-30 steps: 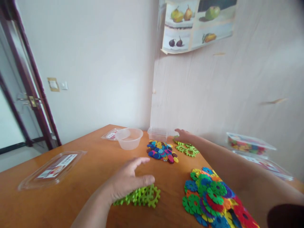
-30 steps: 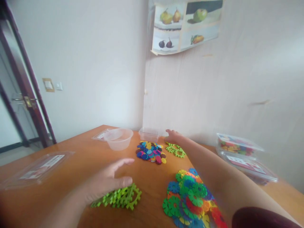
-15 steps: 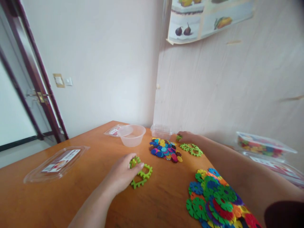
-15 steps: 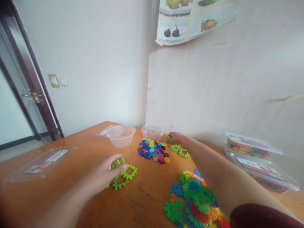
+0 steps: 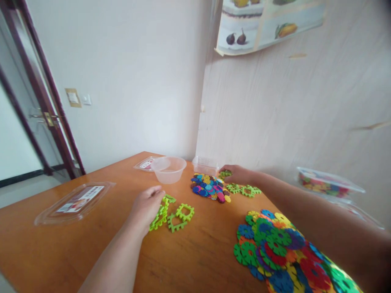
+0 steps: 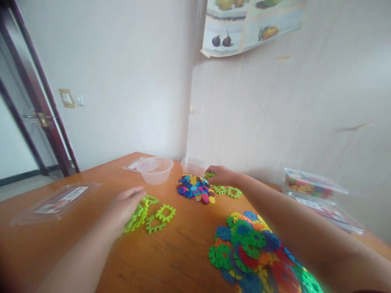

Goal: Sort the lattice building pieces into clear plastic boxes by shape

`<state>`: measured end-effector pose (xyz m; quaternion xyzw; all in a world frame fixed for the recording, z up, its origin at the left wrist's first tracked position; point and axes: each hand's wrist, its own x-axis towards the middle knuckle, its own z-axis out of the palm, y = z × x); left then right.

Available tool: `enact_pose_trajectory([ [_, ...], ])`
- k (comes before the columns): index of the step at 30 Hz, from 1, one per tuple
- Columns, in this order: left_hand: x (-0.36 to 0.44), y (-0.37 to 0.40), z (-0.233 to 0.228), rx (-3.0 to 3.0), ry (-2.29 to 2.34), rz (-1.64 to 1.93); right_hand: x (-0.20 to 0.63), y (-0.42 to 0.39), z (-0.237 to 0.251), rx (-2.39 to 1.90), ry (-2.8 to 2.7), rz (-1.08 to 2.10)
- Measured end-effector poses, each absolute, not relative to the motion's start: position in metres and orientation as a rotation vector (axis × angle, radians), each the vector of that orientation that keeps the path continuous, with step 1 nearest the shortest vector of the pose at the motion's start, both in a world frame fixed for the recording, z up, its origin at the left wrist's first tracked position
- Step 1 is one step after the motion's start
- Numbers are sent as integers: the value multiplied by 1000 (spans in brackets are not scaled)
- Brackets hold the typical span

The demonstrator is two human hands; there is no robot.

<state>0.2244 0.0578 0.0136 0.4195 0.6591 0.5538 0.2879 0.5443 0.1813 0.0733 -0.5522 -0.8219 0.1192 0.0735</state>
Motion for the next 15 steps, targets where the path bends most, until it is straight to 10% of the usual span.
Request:
enact_pose_trajectory([
  [15, 213, 65, 7, 1078, 1854, 1550, 432, 101, 65, -1102, -2364, 1032],
])
